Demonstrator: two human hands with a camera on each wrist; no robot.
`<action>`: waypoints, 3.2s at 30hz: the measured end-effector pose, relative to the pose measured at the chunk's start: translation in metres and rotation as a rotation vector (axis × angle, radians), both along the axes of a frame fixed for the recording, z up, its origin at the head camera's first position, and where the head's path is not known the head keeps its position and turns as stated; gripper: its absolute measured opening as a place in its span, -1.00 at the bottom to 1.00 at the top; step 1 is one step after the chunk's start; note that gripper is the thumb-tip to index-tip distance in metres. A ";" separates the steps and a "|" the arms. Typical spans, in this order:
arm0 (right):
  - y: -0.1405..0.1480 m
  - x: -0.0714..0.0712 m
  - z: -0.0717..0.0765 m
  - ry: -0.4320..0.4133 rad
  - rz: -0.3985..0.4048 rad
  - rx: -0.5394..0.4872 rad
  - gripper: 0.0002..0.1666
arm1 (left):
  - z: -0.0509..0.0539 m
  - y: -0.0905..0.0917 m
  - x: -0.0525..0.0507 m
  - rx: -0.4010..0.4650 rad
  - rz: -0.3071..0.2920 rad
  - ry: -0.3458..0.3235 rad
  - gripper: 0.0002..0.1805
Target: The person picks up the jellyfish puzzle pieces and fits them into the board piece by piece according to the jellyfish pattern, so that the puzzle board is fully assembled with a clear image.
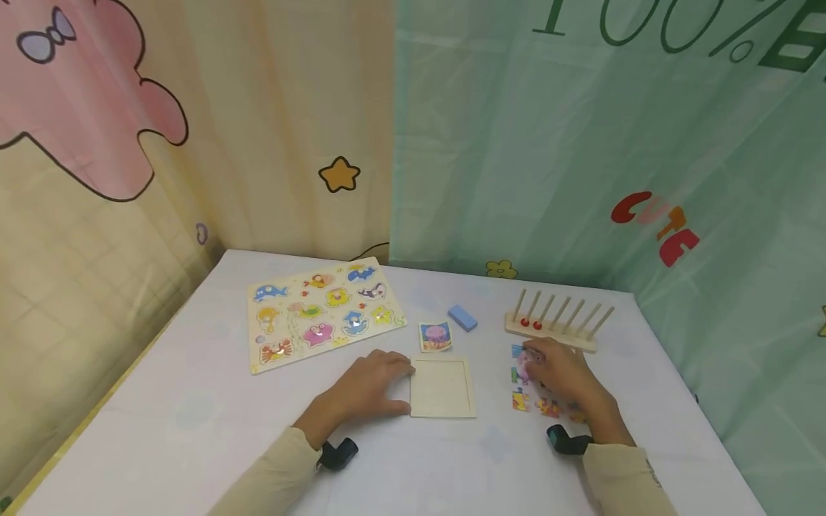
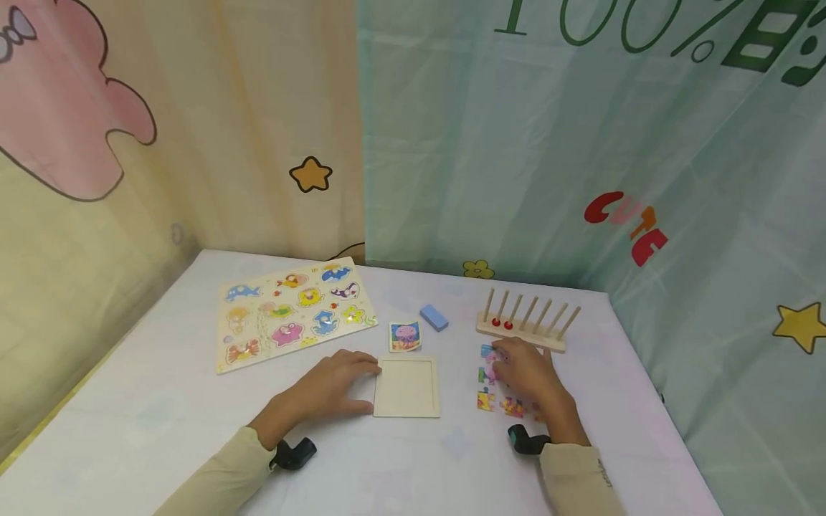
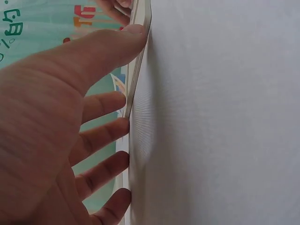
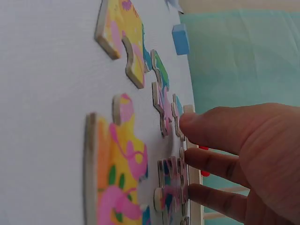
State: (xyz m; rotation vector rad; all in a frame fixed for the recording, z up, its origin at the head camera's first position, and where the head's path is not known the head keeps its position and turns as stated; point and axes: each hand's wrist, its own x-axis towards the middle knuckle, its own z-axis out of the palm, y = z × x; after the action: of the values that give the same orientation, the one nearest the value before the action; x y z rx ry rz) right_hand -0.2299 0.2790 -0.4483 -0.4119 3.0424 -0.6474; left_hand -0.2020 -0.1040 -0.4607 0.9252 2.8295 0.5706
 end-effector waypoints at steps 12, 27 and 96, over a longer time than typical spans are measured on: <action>-0.002 -0.010 -0.010 0.081 -0.043 0.030 -0.71 | -0.007 0.000 -0.002 0.047 -0.012 0.048 -0.38; -0.077 -0.009 -0.002 0.035 0.113 -0.072 -0.73 | -0.008 0.002 0.000 0.046 0.002 0.065 -0.34; -0.061 -0.011 0.001 -0.102 0.284 -0.331 -0.56 | -0.014 0.002 0.000 0.055 0.003 0.032 -0.28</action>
State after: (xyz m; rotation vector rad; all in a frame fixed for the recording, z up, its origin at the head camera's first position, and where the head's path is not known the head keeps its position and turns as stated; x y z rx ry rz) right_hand -0.2408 0.2182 -0.4475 -0.7713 2.7055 -1.1113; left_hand -0.2019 -0.1023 -0.4749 0.9482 2.8569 0.6425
